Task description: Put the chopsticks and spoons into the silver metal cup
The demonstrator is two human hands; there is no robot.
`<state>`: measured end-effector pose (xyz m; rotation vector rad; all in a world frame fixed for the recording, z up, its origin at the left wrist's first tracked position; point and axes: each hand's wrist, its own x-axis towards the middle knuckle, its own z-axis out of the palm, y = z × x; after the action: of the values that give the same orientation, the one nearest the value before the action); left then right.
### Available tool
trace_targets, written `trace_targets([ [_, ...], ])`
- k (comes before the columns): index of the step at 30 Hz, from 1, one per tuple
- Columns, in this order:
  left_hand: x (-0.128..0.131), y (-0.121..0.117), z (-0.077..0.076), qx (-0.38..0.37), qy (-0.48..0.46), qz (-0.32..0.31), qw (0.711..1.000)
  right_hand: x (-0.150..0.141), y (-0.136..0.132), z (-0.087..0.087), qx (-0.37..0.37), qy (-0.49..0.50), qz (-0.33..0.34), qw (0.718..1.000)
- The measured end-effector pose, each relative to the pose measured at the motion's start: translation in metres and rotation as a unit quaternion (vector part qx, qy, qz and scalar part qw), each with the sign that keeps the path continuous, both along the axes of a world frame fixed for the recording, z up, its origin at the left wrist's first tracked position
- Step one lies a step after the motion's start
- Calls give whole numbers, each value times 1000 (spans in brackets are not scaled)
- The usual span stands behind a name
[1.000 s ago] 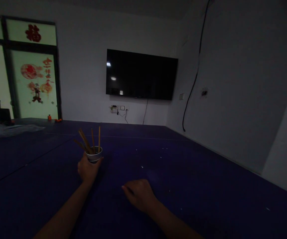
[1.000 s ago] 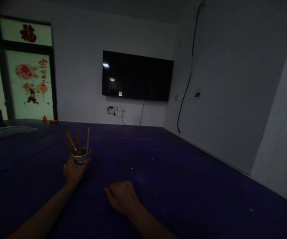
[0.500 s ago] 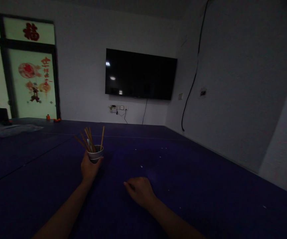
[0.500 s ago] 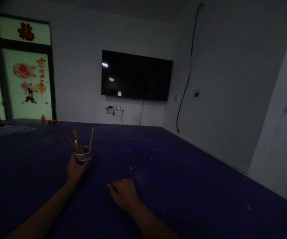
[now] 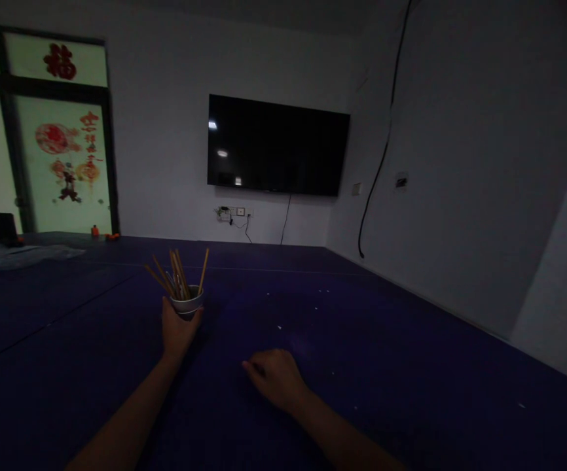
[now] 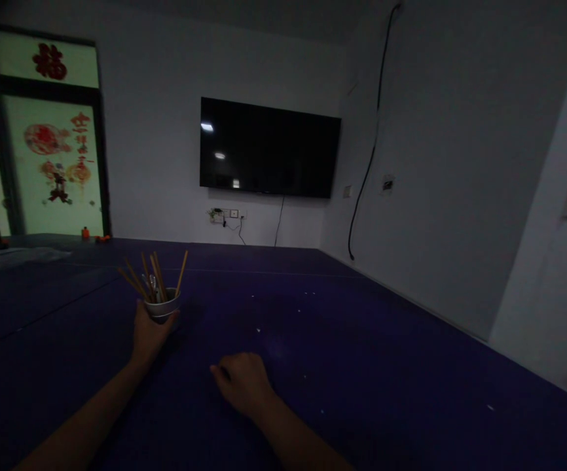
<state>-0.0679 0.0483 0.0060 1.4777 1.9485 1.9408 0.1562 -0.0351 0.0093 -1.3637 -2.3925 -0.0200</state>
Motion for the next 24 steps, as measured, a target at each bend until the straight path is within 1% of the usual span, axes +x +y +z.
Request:
trace_targets([
  [3,8,-10,6,44,70,74,994,0,0,0,8,49,9,999],
  [5,17,-21,11,90,130,91,983,1,1,-1,33,89,22,995],
  [6,22,-27,12,115,164,81,976,2,2,0,45,102,31,993],
  [8,35,-40,12,153,250,16,956,2,4,0,58,94,47,993],
  [9,43,-46,11,162,300,-42,939,3,4,0,57,73,49,994],
  [10,51,-53,10,163,357,-121,912,3,5,0,54,46,44,997],
  [11,60,-59,8,152,411,-209,874,3,6,0,51,19,32,998],
  [12,68,-65,6,139,447,-281,838,3,6,0,49,-4,21,999],
  [13,76,-70,4,119,465,-330,813,3,6,-1,47,-20,17,999],
  [14,82,-74,3,101,466,-355,804,4,6,-2,48,-29,20,998],
  [17,92,-82,0,51,442,-387,808,4,7,-5,56,-40,52,996],
  [21,88,-83,1,32,433,-410,802,1,7,-9,54,-57,79,994],
  [24,86,-84,3,18,431,-420,798,-3,5,-8,44,-63,81,994],
])
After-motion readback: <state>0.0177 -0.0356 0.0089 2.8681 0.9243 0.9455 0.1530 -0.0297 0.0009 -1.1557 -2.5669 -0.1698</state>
